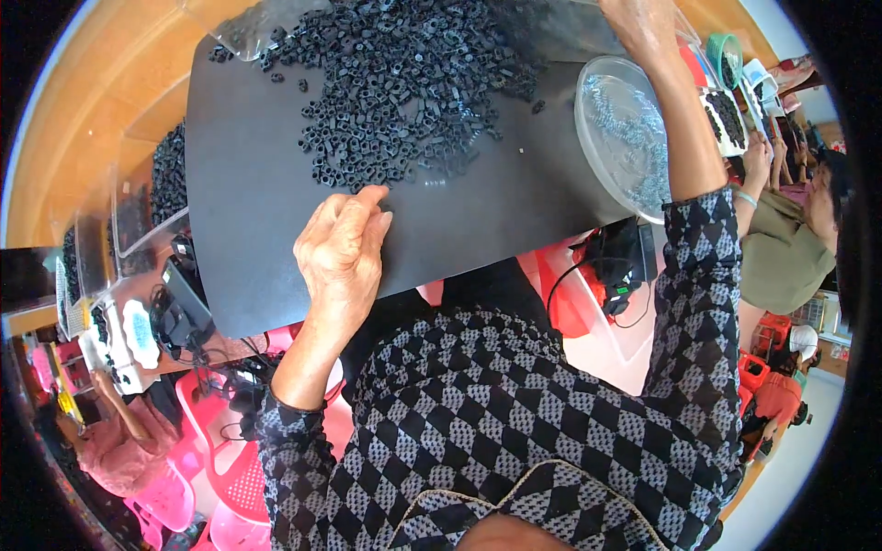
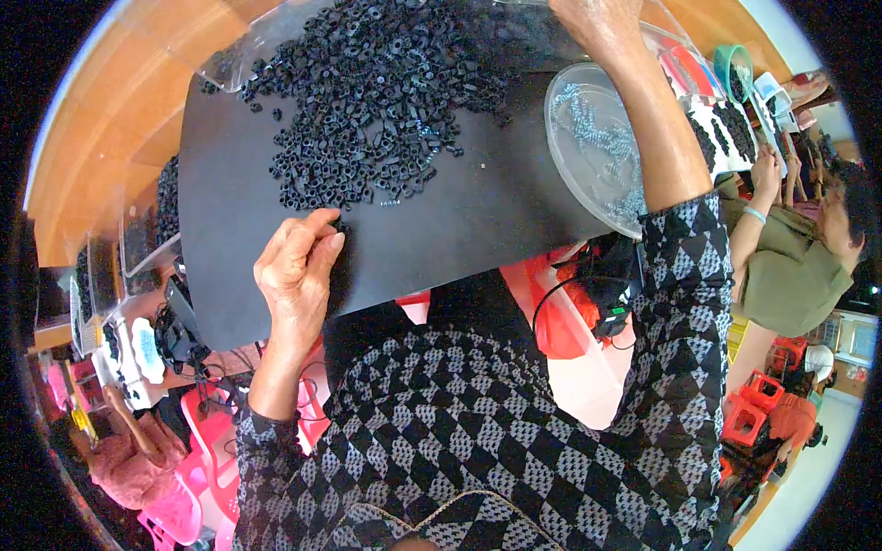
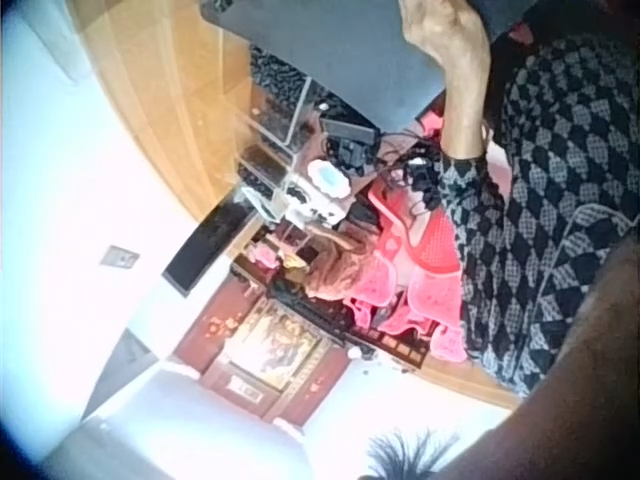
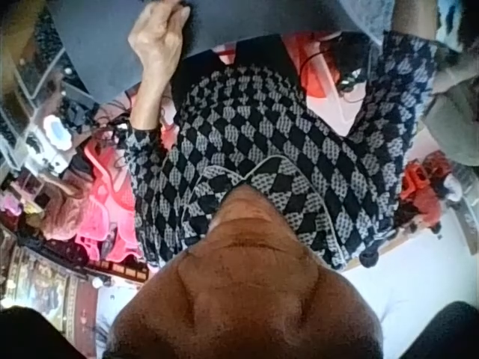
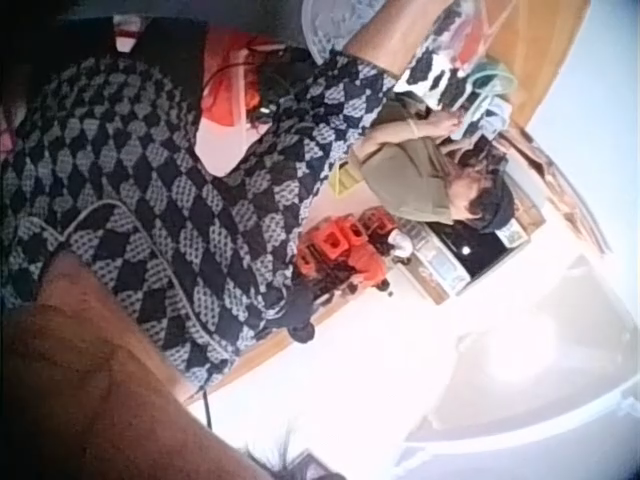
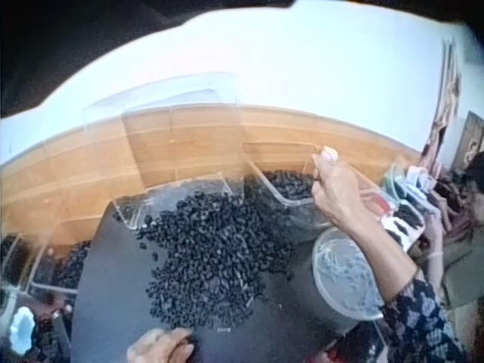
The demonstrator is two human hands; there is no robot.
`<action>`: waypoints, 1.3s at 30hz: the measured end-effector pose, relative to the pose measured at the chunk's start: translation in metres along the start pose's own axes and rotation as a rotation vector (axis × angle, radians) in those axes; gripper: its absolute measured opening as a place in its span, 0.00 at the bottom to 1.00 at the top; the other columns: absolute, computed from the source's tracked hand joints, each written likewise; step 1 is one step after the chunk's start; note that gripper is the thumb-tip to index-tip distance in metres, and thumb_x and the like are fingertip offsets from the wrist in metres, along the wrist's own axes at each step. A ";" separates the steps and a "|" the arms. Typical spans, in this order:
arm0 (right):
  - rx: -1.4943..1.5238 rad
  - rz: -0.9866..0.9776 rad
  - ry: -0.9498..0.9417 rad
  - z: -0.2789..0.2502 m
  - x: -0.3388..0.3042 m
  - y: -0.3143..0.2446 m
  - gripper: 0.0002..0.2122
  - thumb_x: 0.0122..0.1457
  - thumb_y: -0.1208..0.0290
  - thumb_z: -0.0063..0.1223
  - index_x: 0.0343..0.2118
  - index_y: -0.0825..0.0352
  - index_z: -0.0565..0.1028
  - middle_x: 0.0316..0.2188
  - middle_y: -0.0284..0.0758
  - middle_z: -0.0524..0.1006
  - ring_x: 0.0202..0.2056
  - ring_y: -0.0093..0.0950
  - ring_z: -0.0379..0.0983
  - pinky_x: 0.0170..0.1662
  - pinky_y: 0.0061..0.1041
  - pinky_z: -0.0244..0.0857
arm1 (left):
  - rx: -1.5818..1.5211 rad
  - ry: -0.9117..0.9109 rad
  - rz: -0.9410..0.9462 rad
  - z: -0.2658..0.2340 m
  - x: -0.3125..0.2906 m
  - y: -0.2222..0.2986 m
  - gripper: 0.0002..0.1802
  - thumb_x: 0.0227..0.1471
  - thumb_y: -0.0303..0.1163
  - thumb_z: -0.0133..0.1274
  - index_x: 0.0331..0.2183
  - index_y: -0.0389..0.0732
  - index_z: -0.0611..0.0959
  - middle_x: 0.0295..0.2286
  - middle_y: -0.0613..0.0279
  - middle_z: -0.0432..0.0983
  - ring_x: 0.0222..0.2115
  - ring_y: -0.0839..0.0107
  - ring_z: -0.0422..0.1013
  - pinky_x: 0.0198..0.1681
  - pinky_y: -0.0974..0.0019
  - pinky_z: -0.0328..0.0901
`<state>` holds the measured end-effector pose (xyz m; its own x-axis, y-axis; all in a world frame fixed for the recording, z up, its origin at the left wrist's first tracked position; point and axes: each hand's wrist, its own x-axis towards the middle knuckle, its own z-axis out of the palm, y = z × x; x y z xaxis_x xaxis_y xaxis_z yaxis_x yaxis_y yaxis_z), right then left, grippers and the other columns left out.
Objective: Assembling small black plastic or rubber components by hand at a workshop station.
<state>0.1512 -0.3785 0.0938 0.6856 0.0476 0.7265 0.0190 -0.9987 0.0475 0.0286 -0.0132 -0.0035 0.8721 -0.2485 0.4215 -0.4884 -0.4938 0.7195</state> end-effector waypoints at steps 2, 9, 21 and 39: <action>0.036 -0.077 0.101 -0.023 -0.005 -0.030 0.18 0.44 0.75 0.53 0.42 0.66 0.73 0.33 0.48 0.74 0.37 0.45 0.71 0.42 0.40 0.65 | 0.061 -0.008 0.044 -0.003 0.003 0.001 0.14 0.38 0.18 0.59 0.33 0.39 0.82 0.21 0.60 0.72 0.23 0.62 0.71 0.27 0.63 0.66; 0.697 -0.342 -0.051 -0.038 -0.124 -0.147 0.05 0.44 0.75 0.57 0.26 0.67 0.75 0.23 0.35 0.71 0.29 0.34 0.68 0.32 0.33 0.64 | 0.051 0.001 0.074 -0.001 0.009 0.004 0.13 0.37 0.19 0.60 0.31 0.38 0.82 0.22 0.59 0.73 0.24 0.61 0.72 0.26 0.62 0.66; 0.587 -0.293 -0.254 -0.027 -0.151 -0.172 0.11 0.39 0.79 0.62 0.27 0.69 0.74 0.25 0.36 0.68 0.29 0.35 0.65 0.32 0.32 0.61 | 0.029 -0.068 0.040 -0.016 0.036 0.013 0.08 0.41 0.21 0.58 0.30 0.38 0.82 0.23 0.57 0.75 0.25 0.59 0.73 0.29 0.62 0.67; 0.723 -0.021 0.052 -0.032 -0.165 -0.172 0.14 0.38 0.83 0.62 0.27 0.67 0.69 0.24 0.35 0.72 0.24 0.34 0.67 0.28 0.31 0.62 | 0.340 -0.248 0.348 0.024 0.114 -0.016 0.08 0.41 0.21 0.52 0.26 0.42 0.83 0.22 0.58 0.73 0.28 0.59 0.73 0.32 0.59 0.66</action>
<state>0.0114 -0.2139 -0.0123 0.6448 0.0494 0.7628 0.5201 -0.7596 -0.3905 0.1370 -0.0540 0.0196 0.6617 -0.6138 0.4306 -0.7481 -0.5788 0.3246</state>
